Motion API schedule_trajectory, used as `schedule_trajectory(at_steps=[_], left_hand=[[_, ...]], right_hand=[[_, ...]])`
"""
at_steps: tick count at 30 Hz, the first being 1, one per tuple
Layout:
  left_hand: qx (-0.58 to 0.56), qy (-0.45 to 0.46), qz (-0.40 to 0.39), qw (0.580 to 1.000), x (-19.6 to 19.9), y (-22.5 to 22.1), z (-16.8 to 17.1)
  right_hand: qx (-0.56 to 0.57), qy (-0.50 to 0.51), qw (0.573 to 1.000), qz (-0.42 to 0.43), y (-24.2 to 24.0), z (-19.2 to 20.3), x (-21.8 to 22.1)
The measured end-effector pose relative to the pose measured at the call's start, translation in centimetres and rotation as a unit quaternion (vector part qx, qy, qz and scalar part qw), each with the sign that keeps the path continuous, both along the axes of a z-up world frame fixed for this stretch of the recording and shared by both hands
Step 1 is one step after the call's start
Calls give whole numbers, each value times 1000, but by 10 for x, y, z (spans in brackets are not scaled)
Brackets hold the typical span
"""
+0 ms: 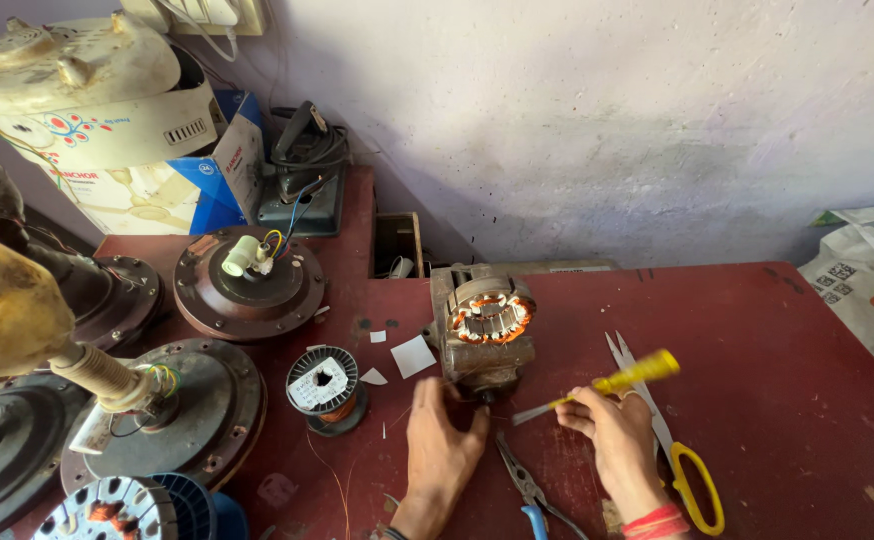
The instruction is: The person repairs an electrical motor stator by inserting white insulating paper into the copper windings and adjusting them with a screwdriver and pliers. The person secures the stator in a bench vise and manipulates the windings to ensure proper alignment.
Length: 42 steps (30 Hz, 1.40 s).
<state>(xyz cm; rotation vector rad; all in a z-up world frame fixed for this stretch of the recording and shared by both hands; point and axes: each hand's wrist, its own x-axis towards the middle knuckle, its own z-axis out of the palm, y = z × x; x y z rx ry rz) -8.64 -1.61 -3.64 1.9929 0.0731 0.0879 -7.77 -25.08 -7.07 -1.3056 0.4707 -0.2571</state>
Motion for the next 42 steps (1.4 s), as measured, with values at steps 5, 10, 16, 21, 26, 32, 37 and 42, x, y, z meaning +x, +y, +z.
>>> schedule_trajectory(at_steps=[5, 10, 16, 21, 26, 32, 37, 42], left_hand=[[-41, -141, 19, 989, 22, 4, 1], [-63, -117, -22, 991, 32, 11, -7], [-50, -139, -45, 988, 29, 12, -13], [-42, -151, -48, 986, 27, 12, -9], [-71, -154, -47, 984, 40, 7, -6], [-220, -45, -84, 971, 64, -9, -5], [-272, -99, -89, 953, 64, -13, -6], [-283, -222, -88, 929, 64, -17, 1]], right_hand=[[106, -20, 992, -60, 15, -3, -9], [137, 4, 985, -106, 22, -15, -11], [185, 34, 977, -104, 28, -21, -4], [201, 53, 972, -111, 25, -20, 0], [210, 75, 967, -125, 22, -25, 6], [223, 104, 961, -127, 18, -29, 1], [255, 109, 953, -121, 13, -37, -2], [265, 131, 947, -127, 10, -39, 1]])
